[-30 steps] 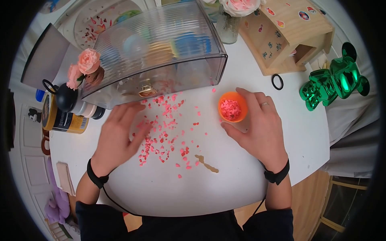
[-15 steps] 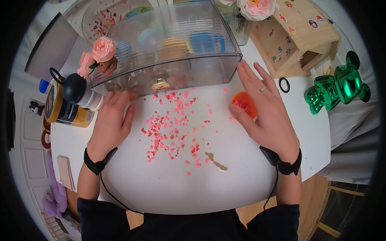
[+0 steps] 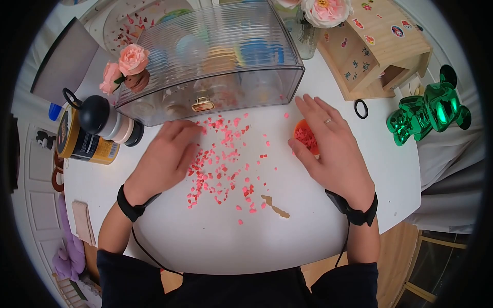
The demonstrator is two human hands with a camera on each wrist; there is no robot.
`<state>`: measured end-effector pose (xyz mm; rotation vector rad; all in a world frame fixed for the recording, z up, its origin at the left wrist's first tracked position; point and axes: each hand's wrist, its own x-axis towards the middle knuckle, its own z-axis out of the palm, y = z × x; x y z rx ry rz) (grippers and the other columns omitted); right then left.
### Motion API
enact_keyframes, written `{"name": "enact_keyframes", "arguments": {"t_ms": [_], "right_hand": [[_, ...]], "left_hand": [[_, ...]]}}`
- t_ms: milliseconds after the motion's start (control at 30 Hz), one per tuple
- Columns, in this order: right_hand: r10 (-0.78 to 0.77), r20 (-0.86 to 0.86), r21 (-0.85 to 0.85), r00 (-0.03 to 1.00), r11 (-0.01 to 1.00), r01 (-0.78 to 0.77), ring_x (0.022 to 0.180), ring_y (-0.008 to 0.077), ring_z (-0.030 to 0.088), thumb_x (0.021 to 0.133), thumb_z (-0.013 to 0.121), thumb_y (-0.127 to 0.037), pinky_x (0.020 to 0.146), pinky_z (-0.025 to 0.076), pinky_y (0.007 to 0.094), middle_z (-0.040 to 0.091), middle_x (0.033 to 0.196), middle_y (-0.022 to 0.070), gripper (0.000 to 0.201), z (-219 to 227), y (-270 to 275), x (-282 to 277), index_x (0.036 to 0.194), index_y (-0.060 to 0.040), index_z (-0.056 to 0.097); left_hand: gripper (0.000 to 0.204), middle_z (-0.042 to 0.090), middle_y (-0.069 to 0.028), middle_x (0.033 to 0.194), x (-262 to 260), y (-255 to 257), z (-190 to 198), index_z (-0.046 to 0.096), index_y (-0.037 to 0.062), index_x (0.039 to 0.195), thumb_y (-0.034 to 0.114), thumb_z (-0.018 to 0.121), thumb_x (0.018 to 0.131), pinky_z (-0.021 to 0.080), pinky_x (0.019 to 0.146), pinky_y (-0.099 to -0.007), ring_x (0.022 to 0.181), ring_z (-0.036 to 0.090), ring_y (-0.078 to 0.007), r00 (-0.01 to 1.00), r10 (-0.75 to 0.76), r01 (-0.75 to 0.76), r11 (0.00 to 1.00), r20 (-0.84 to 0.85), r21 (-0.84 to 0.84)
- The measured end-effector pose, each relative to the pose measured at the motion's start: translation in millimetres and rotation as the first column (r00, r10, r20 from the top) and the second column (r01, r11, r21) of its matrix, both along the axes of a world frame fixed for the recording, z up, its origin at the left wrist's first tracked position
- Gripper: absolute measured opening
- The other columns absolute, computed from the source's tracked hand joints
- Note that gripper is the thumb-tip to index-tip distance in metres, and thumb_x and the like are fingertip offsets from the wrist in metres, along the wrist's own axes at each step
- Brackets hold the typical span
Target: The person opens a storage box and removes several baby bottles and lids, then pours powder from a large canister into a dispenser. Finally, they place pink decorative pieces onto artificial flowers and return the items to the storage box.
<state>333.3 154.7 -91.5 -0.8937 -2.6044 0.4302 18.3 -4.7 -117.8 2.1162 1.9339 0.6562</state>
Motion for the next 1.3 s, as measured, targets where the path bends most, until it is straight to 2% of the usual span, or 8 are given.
{"name": "enact_keyframes", "arguments": {"t_ms": [133, 300, 400, 500, 700, 800, 1000, 1300], "right_hand": [[-0.014, 0.040, 0.052, 0.999, 0.999, 0.012, 0.149, 0.0458, 0.054, 0.099, 0.078, -0.019, 0.122, 0.047, 0.0500, 0.066, 0.154, 0.0240, 0.057, -2, -2, 6, 0.151, -0.0018, 0.064], [-0.087, -0.041, 0.031, 0.995, 0.996, 0.088, 0.141, 0.0433, 0.060, 0.099, 0.078, -0.019, 0.117, 0.051, 0.0491, 0.070, 0.147, 0.0224, 0.044, -5, 1, 12, 0.140, -0.0032, 0.072], [-0.097, -0.094, 0.030, 0.991, 0.995, 0.100, 0.136, 0.0415, 0.063, 0.098, 0.078, -0.017, 0.114, 0.053, 0.0481, 0.073, 0.141, 0.0205, 0.039, -8, 2, 15, 0.134, -0.0030, 0.075], [-0.097, -0.167, 0.036, 0.981, 0.994, 0.105, 0.130, 0.0399, 0.065, 0.097, 0.079, -0.016, 0.111, 0.054, 0.0468, 0.075, 0.135, 0.0186, 0.034, -7, 5, 15, 0.129, -0.0027, 0.077], [-0.090, -0.219, 0.013, 0.972, 0.995, 0.095, 0.123, 0.0386, 0.067, 0.097, 0.079, -0.015, 0.107, 0.055, 0.0451, 0.078, 0.127, 0.0162, 0.029, -11, 5, 14, 0.123, -0.0025, 0.078], [-0.094, -0.239, 0.005, 0.966, 0.995, 0.098, 0.122, 0.0381, 0.068, 0.097, 0.079, -0.015, 0.106, 0.055, 0.0447, 0.078, 0.125, 0.0157, 0.028, -13, 7, 15, 0.122, -0.0024, 0.078], [-0.090, -0.261, 0.004, 0.961, 0.996, 0.094, 0.120, 0.0375, 0.068, 0.097, 0.078, -0.015, 0.104, 0.056, 0.0442, 0.078, 0.124, 0.0150, 0.027, -13, 9, 17, 0.121, -0.0028, 0.078], [-0.096, -0.271, 0.015, 0.958, 0.995, 0.104, 0.119, 0.0375, 0.068, 0.097, 0.078, -0.015, 0.103, 0.056, 0.0440, 0.078, 0.122, 0.0156, 0.026, -15, 9, 17, 0.120, -0.0030, 0.078]], "left_hand": [[0.035, 0.070, -0.0207, 0.130, 14, 2, 11, 0.069, -0.0030, 0.131, -0.003, 0.067, 0.096, 0.057, 0.104, -0.0466, 0.119, 0.066, -0.0431, 0.981, -0.157, 0.162, 0.986, 0.117, -0.032], [0.034, 0.069, -0.0217, 0.128, 16, 19, 14, 0.067, -0.0019, 0.132, -0.001, 0.067, 0.098, 0.057, 0.103, -0.0470, 0.117, 0.066, -0.0455, 0.999, -0.033, 0.033, 0.999, -0.016, 0.018], [0.034, 0.068, -0.0214, 0.131, 18, 17, 1, 0.068, -0.0014, 0.133, 0.000, 0.068, 0.098, 0.056, 0.103, -0.0481, 0.118, 0.066, -0.0454, 0.993, -0.093, 0.098, 0.992, -0.068, 0.080], [0.036, 0.067, -0.0216, 0.134, 11, 0, 11, 0.068, -0.0007, 0.135, 0.003, 0.069, 0.099, 0.056, 0.103, -0.0492, 0.120, 0.066, -0.0451, 0.975, -0.220, 0.221, 0.973, 0.031, -0.069], [0.038, 0.066, -0.0230, 0.139, 23, 25, 16, 0.068, -0.0004, 0.138, 0.005, 0.070, 0.100, 0.058, 0.103, -0.0479, 0.124, 0.065, -0.0446, 0.988, -0.153, 0.153, 0.987, -0.011, 0.049], [0.037, 0.066, -0.0229, 0.140, 33, 37, 4, 0.068, -0.0005, 0.137, 0.005, 0.070, 0.101, 0.058, 0.103, -0.0476, 0.125, 0.065, -0.0440, 0.991, -0.132, 0.132, 0.991, 0.002, 0.004], [0.038, 0.067, -0.0218, 0.139, 34, 26, 13, 0.067, -0.0003, 0.138, 0.008, 0.071, 0.101, 0.058, 0.102, -0.0472, 0.122, 0.066, -0.0442, 0.955, -0.297, 0.296, 0.950, 0.005, -0.099], [0.034, 0.069, -0.0197, 0.134, 50, 39, -1, 0.069, -0.0010, 0.133, 0.010, 0.072, 0.100, 0.059, 0.099, -0.0469, 0.118, 0.068, -0.0417, 0.978, -0.075, 0.085, 0.995, -0.195, 0.043]]}}
